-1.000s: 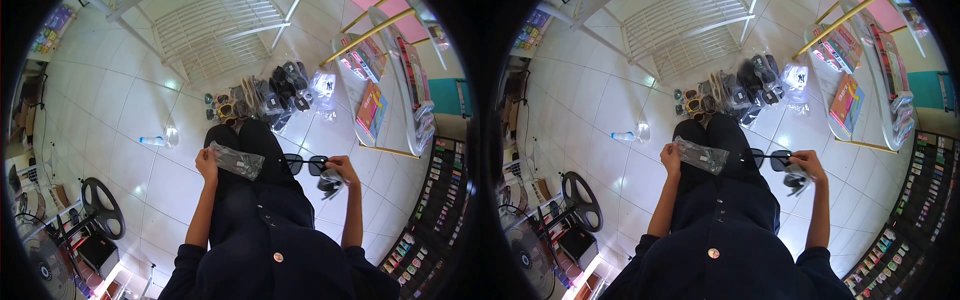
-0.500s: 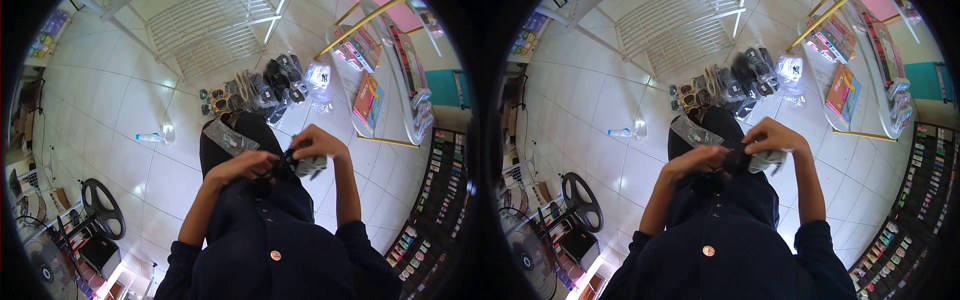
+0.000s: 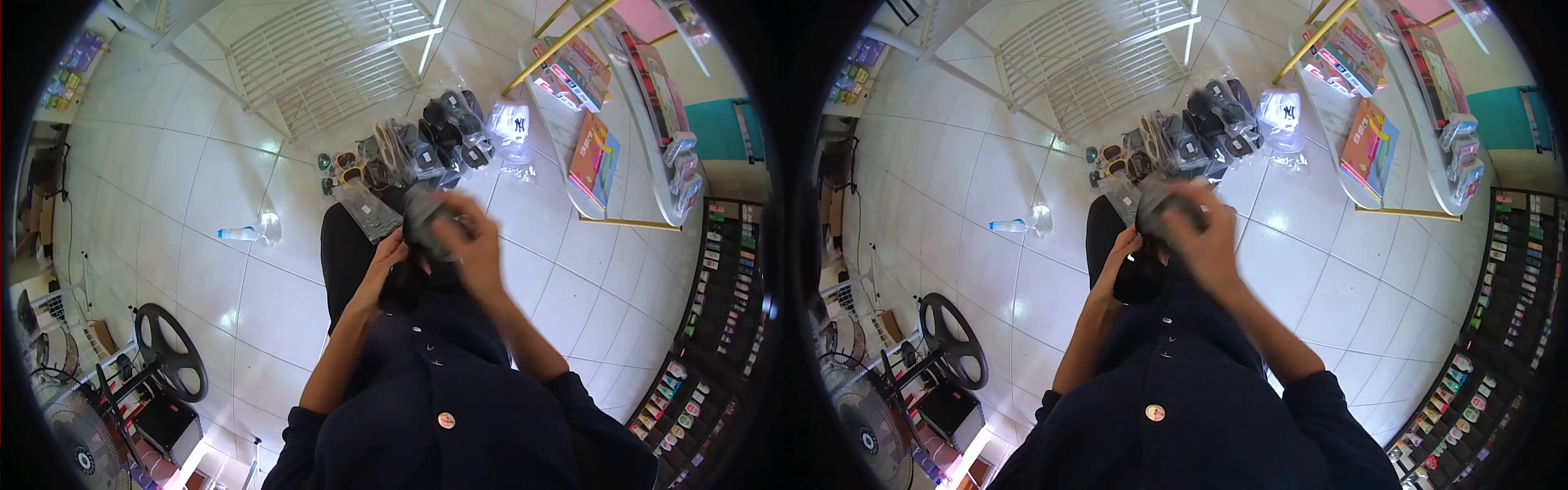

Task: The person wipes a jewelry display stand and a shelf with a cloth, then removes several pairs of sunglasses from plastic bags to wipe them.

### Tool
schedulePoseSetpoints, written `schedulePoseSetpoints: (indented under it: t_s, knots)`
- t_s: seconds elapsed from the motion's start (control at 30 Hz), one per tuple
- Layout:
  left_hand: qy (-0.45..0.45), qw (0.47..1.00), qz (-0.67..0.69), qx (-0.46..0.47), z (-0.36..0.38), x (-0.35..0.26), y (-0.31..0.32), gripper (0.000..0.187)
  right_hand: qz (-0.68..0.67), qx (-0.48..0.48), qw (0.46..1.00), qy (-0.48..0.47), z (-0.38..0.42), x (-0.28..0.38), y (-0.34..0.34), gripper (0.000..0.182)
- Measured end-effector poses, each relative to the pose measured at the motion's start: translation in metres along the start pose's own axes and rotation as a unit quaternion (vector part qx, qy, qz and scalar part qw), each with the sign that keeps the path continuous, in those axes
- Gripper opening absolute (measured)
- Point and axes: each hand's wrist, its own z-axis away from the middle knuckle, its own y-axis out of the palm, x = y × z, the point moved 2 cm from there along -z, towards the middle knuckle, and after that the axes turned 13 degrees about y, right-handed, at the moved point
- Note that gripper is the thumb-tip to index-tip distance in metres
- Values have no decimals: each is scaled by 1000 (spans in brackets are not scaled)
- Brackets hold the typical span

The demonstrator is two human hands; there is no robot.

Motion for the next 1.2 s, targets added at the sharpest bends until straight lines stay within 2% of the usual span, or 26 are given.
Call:
schedulePoseSetpoints:
  t_s: [0.03,0.07,0.2,0.27,0.33,0.4,0.47,0.6,0.67,0.73,0.8,0.87,0.93,0.97,1.07,1.13,1.2]
  knots:
    - [28,991,-55,-116,3,-1,8,32,119,-26,987,-104,12,2,13,29]
    - [56,965,-109,-231,7,-2,10,37,234,-49,949,-206,22,5,22,30]
    - [18,980,-107,-170,17,-9,2,41,207,-13,953,-222,31,6,29,30]
    - [-8,967,-182,-176,16,-3,5,42,232,-63,944,-227,14,3,23,31]
    - [25,968,-178,-174,13,0,5,43,207,-62,950,-223,10,5,23,31]
    - [73,980,-101,-153,13,-4,4,45,225,-25,934,-276,19,10,26,33]
    - [59,980,-111,-151,12,-15,10,46,214,-10,934,-284,21,8,25,34]
    - [36,982,-144,-119,-2,-25,32,47,237,-55,926,-289,8,6,16,38]
    - [50,978,-164,-114,-4,-23,27,45,224,-53,935,-269,5,9,17,38]
    - [164,976,-137,-38,-3,-20,13,41,224,-34,929,-294,10,7,17,38]
    - [146,977,-147,-43,-5,-22,12,40,209,17,929,-307,13,1,13,38]
    - [127,979,-154,-45,-7,-28,21,39,218,-16,929,-297,4,-2,7,38]
    - [-5,988,-115,-100,-9,-34,39,36,228,-48,929,-287,1,-1,5,37]
    - [49,991,-104,-75,-11,-32,36,32,221,-55,930,-289,2,1,8,38]
    - [36,985,-136,-101,-12,-30,32,30,210,-38,925,-314,8,2,9,38]
    - [22,977,-168,-127,-11,-30,29,29,198,13,929,-313,10,-1,5,37]
    - [15,973,-183,-138,-11,-29,28,28,199,0,924,-326,1,-5,1,35]
